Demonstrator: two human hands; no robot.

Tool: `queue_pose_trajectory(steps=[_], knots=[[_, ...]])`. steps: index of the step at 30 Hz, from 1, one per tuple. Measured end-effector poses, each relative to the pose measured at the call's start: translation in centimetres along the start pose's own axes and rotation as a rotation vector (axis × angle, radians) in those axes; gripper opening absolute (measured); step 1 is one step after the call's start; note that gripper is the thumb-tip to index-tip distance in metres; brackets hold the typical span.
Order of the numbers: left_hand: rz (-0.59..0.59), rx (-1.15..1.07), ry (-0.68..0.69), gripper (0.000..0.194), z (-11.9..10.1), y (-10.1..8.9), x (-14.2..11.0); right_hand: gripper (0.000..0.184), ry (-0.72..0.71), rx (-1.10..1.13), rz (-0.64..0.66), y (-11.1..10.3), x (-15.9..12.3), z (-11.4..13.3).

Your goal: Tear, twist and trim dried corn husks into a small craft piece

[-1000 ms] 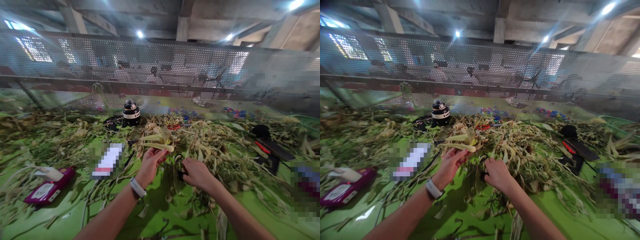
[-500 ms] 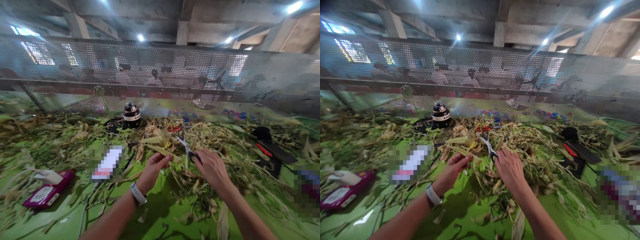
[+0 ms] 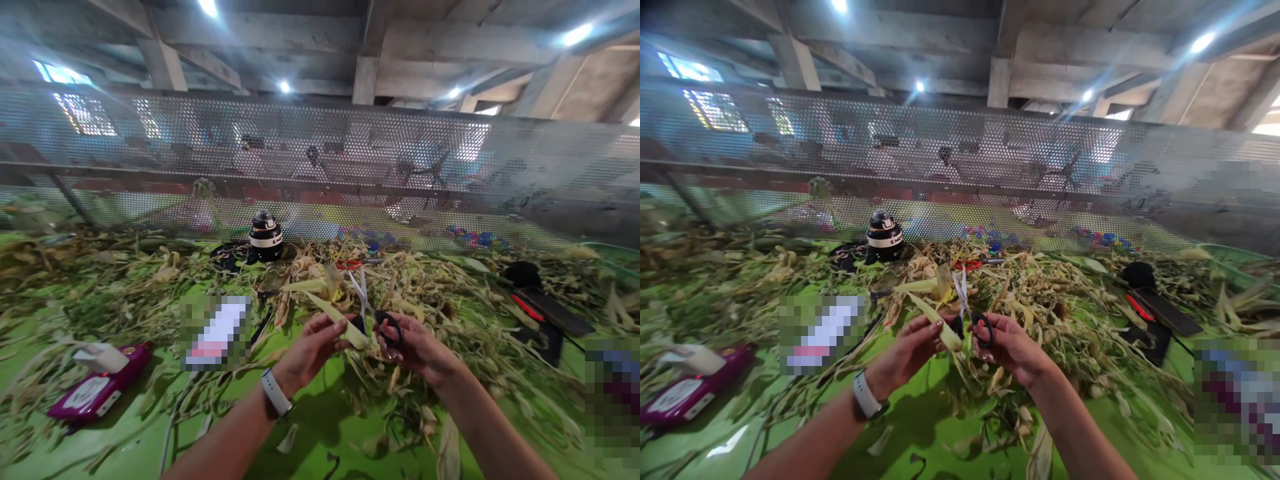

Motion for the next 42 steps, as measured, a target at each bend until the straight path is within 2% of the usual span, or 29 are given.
queue_pose_trajectory(steps=[2,8,11,16,18,20,23,26,31,37,42], knots=[[-0.003,0.047,-0.016,0.025,0.5,0.2,-0.1,0.029,0.001,-0.030,-0.010,-0.2,0.1,-0.5],[-0.046,0.149,0.063,0.017,0.6,0.4,0.1,0.030,0.040,-0.061,-0.020,0.1,0.5,-2.0],[-0.073,0.213,0.114,0.017,0.2,0.4,0.0,0.032,0.092,-0.043,0.020,0.3,0.3,-2.5],[-0.097,0.250,0.126,0.017,-0.2,0.5,-0.3,0.034,0.157,0.025,0.114,0.7,0.1,-3.0],[-0.132,0.242,0.162,0.015,-0.5,0.3,-0.3,0.032,0.141,0.012,0.092,0.5,0.3,-2.9],[-0.205,0.178,0.189,0.014,-0.8,-0.3,-0.2,0.029,0.102,-0.029,0.004,-0.2,0.5,-2.8],[-0.323,0.015,0.155,0.016,-0.7,-1.6,0.0,0.029,0.005,-0.076,-0.158,-1.3,0.8,-2.2],[-0.368,-0.107,0.117,0.020,-0.6,-2.0,0.1,0.034,-0.057,-0.080,-0.227,-1.5,0.7,-1.9],[-0.327,-0.317,0.175,0.024,-1.1,-1.7,-0.2,0.042,-0.048,-0.157,-0.137,-0.3,0.5,-2.3],[-0.426,-0.418,0.201,0.025,-1.0,-2.5,0.1,0.050,0.044,-0.393,-0.009,1.3,0.2,-2.9],[-0.422,-0.511,0.306,0.027,-1.7,-2.7,0.1,0.049,0.072,-0.470,0.061,2.0,-0.2,-3.1]])
Point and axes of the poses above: each hand's wrist, its own x-axis towards the middle knuckle, its own y-axis out of the palm, z = x × y, the point moved 6 cm from there along x, towards the middle knuckle, and after that the axes turned 12 degrees about -y, right-handed, at the moved point
